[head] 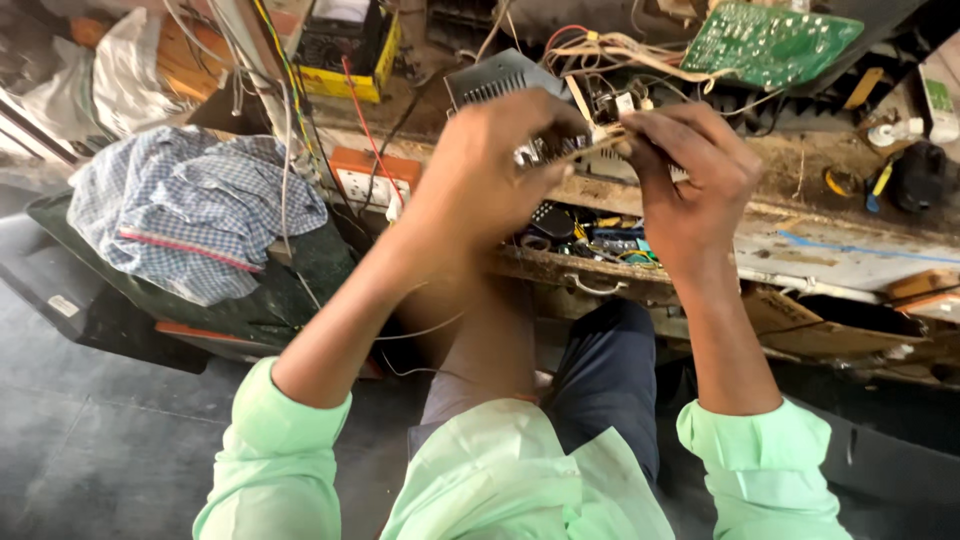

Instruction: The person sits at a cluttered repair bench and solders components on green circuit boards using a soldering iron, holding each board in one hand while working. They set boards down, pick up other boards and a multimeter, and continue soldering different boards throughout the clip.

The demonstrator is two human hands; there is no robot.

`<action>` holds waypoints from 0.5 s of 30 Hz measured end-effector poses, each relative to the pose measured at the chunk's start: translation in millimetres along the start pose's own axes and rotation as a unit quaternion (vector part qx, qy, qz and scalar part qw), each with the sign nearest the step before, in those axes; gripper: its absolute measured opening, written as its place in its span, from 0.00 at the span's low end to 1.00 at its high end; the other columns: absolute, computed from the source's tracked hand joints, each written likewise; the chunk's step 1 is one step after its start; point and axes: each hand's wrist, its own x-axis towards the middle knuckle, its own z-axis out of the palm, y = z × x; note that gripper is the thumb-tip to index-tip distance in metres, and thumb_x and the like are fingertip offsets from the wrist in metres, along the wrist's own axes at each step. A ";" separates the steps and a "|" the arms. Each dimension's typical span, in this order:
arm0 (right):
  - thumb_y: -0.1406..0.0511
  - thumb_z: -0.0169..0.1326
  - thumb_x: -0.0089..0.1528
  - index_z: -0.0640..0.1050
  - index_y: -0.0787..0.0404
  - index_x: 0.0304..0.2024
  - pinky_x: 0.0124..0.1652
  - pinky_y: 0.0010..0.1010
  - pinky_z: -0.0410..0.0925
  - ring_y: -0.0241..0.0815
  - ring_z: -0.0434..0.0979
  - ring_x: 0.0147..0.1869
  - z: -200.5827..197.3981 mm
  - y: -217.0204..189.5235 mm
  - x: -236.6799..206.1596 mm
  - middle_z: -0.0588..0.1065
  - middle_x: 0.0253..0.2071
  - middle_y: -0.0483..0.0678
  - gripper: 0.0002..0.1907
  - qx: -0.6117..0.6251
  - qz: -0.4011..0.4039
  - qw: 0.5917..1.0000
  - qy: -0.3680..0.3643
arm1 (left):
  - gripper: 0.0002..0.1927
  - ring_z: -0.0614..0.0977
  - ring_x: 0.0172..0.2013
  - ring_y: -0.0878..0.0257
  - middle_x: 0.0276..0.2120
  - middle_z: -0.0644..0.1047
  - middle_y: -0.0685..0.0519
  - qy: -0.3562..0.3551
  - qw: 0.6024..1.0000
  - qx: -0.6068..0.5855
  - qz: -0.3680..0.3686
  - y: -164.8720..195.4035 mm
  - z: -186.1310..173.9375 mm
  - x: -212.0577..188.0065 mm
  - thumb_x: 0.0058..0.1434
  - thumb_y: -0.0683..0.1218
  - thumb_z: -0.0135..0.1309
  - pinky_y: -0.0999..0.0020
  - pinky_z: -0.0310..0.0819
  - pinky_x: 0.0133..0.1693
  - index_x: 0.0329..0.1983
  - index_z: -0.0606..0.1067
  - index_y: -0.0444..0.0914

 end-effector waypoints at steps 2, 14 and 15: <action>0.79 0.63 0.68 0.82 0.67 0.51 0.45 0.29 0.74 0.44 0.84 0.48 8.3 -3.1 14.3 0.80 0.47 0.54 0.10 0.000 -0.005 1.000 0.007 | 0.18 0.85 0.44 0.58 0.43 0.81 0.49 -0.002 0.999 -0.036 0.005 -10.9 -15.6 12.1 0.56 0.37 0.67 0.65 0.79 0.48 0.49 0.77 0.35; 0.73 0.65 0.70 0.82 0.69 0.51 0.34 0.34 0.70 0.45 0.82 0.40 28.6 -14.8 60.1 0.80 0.42 0.55 0.08 -0.026 0.024 0.998 0.057 | 0.14 0.82 0.46 0.67 0.43 0.79 0.54 -0.164 0.963 -0.211 -0.038 -63.6 -61.6 75.1 0.61 0.36 0.67 0.69 0.78 0.53 0.48 0.75 0.33; 0.73 0.66 0.70 0.82 0.69 0.51 0.34 0.34 0.70 0.45 0.82 0.39 28.8 -14.5 60.1 0.80 0.41 0.55 0.08 -0.030 0.029 0.997 0.059 | 0.14 0.82 0.46 0.67 0.43 0.79 0.54 -0.170 0.962 -0.211 -0.042 -63.8 -61.3 76.1 0.62 0.36 0.66 0.69 0.78 0.53 0.48 0.76 0.33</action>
